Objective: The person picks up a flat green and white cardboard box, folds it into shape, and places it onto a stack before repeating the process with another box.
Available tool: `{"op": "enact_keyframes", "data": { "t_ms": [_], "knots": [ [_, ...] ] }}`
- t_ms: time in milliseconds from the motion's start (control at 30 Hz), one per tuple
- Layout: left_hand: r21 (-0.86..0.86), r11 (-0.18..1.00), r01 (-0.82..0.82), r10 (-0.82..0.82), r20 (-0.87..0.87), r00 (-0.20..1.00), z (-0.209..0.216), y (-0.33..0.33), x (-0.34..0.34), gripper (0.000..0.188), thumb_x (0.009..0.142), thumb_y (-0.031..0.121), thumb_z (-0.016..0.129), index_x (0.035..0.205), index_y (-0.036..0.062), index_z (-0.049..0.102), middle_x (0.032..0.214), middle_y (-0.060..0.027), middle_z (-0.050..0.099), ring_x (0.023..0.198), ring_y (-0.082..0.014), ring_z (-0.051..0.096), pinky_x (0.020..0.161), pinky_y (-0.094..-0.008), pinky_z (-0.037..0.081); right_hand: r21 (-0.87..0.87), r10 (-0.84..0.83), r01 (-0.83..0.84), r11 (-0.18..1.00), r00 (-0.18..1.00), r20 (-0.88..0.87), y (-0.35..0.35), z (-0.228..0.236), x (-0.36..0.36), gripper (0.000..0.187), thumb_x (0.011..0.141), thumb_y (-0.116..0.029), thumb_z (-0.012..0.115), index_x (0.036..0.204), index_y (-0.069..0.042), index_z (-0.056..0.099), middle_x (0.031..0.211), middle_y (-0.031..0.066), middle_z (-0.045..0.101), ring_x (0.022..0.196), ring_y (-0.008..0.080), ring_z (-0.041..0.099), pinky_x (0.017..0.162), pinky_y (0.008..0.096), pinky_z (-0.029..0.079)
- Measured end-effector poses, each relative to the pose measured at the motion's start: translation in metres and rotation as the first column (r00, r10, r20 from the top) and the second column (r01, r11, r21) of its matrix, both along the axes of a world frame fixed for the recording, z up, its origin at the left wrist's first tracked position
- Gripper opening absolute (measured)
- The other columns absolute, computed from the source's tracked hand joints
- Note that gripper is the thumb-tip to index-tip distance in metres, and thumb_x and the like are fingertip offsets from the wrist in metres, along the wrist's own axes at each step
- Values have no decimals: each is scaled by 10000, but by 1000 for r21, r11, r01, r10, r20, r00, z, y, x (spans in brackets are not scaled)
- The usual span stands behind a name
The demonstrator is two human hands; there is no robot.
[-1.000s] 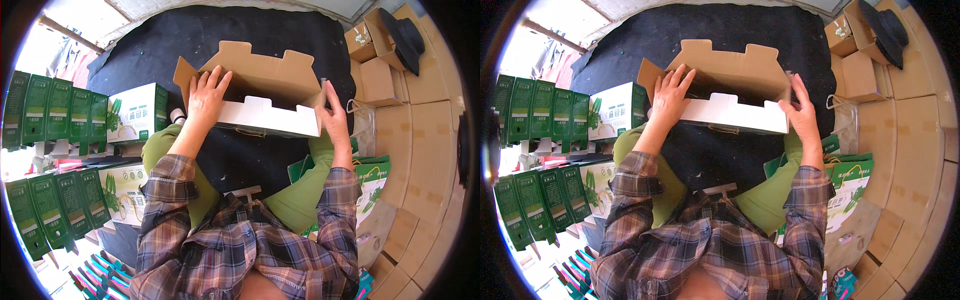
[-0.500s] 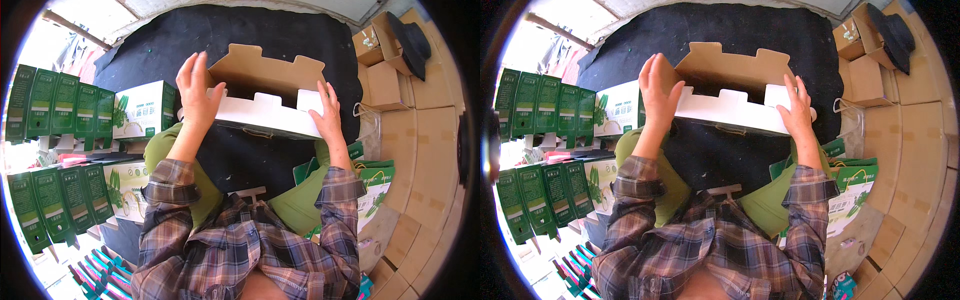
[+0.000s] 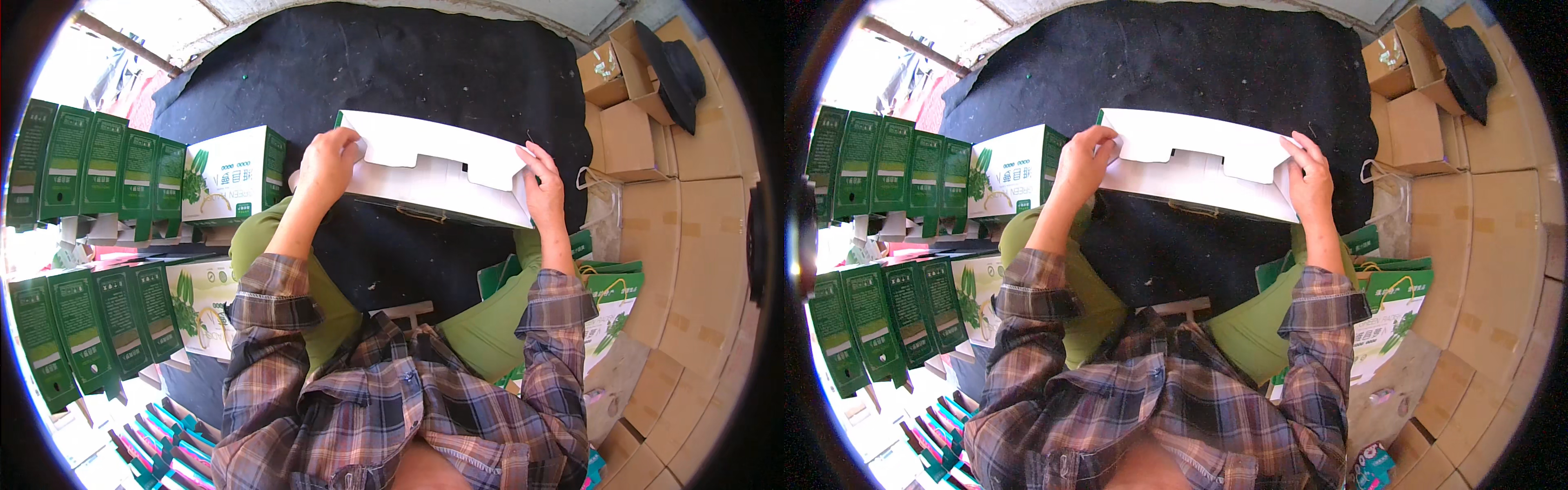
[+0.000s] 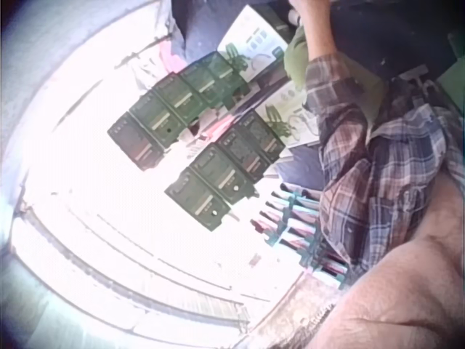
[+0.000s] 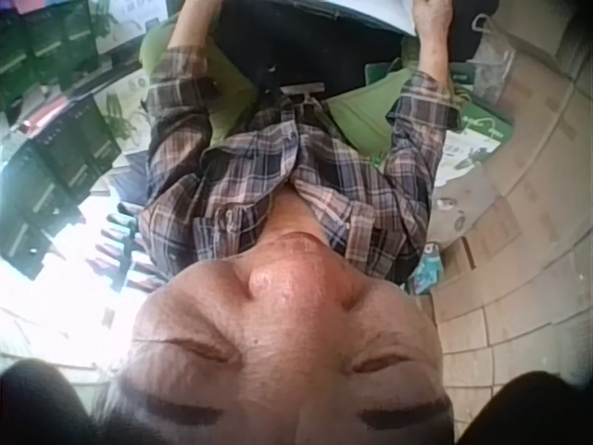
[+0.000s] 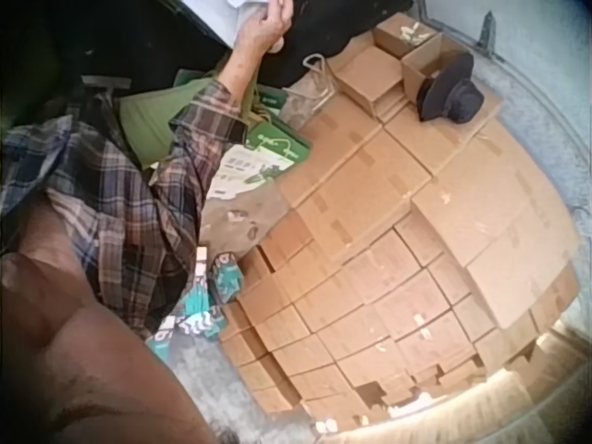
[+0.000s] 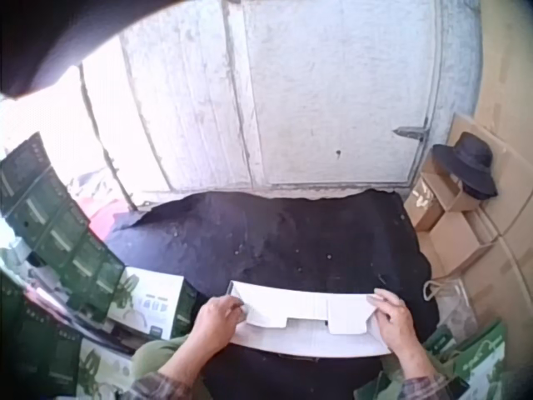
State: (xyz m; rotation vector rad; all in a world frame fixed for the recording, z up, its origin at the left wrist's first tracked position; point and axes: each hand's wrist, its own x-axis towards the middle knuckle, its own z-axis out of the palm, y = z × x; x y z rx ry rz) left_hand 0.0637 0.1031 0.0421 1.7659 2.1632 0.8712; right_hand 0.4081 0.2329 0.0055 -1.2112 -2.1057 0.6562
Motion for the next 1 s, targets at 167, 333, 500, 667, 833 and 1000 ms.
{"op": "enact_keyframes", "data": {
  "t_ms": [167, 333, 500, 667, 833, 1000],
  "knots": [
    [51, 981, -186, 183, 49, 982, 1, 5, 4, 392, 787, 154, 668, 1158, 64, 577, 1191, -158, 552, 1069, -338, 540, 907, -421, 448, -18, -29, 29, 999, 999, -22, -4, 3, -1, 328, 850, -19, 516, 1105, -126, 693, 1261, 52, 596, 1175, 256, 537, 1007, 336, 410],
    [-111, 993, -51, 43, -72, 996, 2, 8, 11, 759, 671, 195, 803, 1355, 144, 478, 1426, -139, 383, 1332, -378, 310, 1057, -457, 373, -38, 29, -29, 999, 1000, -13, -9, 6, -1, 314, 825, -78, 590, 1122, -127, 677, 1282, 81, 562, 1202, 282, 498, 1018, 367, 398],
    [-219, 973, -76, 53, -110, 993, 7, 13, 20, 860, 597, 185, 848, 1367, 168, 466, 1432, -135, 360, 1319, -392, 319, 1005, -455, 434, -12, 23, -22, 1000, 996, 87, -24, 17, -14, 518, 745, -161, 728, 1242, -129, 585, 1293, 118, 494, 1198, 321, 455, 1011, 412, 395],
    [-244, 957, -154, 102, -213, 972, 5, 16, 30, 804, 582, 235, 864, 1302, 188, 508, 1351, -114, 381, 1217, -370, 420, 939, -453, 486, 98, -132, 102, 990, 917, 375, -34, 22, -31, 716, 657, -277, 833, 1281, -117, 520, 1268, 136, 468, 1161, 335, 461, 956, 420, 434],
    [-273, 937, -218, 138, -282, 949, 6, 19, 40, 769, 576, 232, 864, 1262, 172, 520, 1339, -112, 386, 1224, -358, 418, 923, -444, 495, 124, -180, 137, 983, 864, 471, -40, 27, -37, 699, 660, -320, 836, 1252, -110, 530, 1244, 133, 472, 1137, 326, 470, 919, 418, 456],
    [-261, 938, -228, 145, -301, 943, 5, 16, 41, 759, 586, 223, 859, 1262, 165, 519, 1337, -113, 388, 1229, -356, 415, 917, -442, 501, 145, -186, 130, 981, 847, 498, -42, 27, -36, 693, 665, -327, 836, 1244, -104, 528, 1226, 135, 479, 1124, 318, 476, 915, 409, 458]
  ]
}}
